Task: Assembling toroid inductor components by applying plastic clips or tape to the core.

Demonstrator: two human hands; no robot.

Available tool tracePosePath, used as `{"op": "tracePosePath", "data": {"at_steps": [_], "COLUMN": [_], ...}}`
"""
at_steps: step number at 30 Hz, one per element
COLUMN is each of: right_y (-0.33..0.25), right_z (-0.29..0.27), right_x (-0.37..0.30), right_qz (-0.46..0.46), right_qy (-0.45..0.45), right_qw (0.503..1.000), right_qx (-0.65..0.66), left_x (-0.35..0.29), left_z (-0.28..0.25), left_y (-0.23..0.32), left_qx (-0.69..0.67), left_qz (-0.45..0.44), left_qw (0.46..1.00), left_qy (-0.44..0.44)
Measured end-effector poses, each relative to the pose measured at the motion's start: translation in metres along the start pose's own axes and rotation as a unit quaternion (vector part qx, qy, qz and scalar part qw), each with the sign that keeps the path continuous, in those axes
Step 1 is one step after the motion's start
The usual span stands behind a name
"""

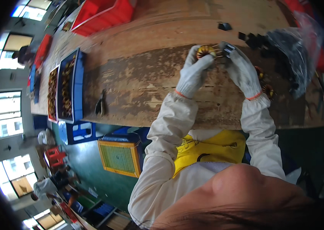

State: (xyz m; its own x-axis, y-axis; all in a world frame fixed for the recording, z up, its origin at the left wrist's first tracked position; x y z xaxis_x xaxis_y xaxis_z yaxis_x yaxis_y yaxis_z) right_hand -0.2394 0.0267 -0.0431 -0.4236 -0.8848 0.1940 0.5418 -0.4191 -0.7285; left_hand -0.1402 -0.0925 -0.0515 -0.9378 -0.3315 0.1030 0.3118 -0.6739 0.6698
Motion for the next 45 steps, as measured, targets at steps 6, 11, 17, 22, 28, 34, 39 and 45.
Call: {"op": "tracePosePath", "data": {"at_steps": [6,11,17,22,28,34,39,45], "right_y": [-0.007,-0.009,-0.013,0.007,0.056,0.084,0.085,0.096], "right_z": [-0.006,-0.004,0.001,0.008,0.028,0.051,0.045,0.038], "right_x": [-0.008,-0.008,-0.007,-0.009,-0.022,-0.033,-0.032,-0.035], "right_qz": [0.011,0.006,0.01,0.072,0.152,0.216,0.2,0.196], "right_qy": [0.051,0.054,0.086,0.058,-0.068,-0.131,-0.134,-0.13], "right_qw": [0.999,0.998,0.973,0.952,0.949,0.922,0.919,0.921], "right_qx": [-0.014,-0.03,-0.214,-0.291,-0.266,-0.295,-0.314,-0.31], "left_x": [0.006,0.006,0.001,-0.029,-0.099,-0.154,-0.154,-0.16], "left_z": [0.001,0.001,0.018,0.015,-0.019,-0.012,-0.009,-0.014], "left_y": [-0.013,-0.011,0.013,0.024,0.014,0.03,0.029,0.023], "left_qx": [-0.006,0.017,0.227,0.337,0.342,0.466,0.467,0.496], "left_qz": [-0.014,-0.019,-0.01,-0.094,-0.046,-0.091,-0.081,-0.051], "left_qw": [0.999,0.999,0.974,0.933,0.924,0.838,0.84,0.813], "left_qy": [-0.048,-0.039,-0.005,0.085,0.167,0.27,0.262,0.301]}}
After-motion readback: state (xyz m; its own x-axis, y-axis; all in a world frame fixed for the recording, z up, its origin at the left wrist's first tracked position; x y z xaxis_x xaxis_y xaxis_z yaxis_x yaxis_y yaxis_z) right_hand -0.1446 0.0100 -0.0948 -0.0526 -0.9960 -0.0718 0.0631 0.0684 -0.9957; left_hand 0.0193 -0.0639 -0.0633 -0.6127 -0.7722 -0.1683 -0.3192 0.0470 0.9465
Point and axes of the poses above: each hand's wrist, its own x-axis towards the middle knuckle, its own z-axis out of the palm, y = z × x, the point moved 5 cm from there along x, towards the middle knuckle, and after that the axes turned 11 degrees about -y, right-handed, at the moved point
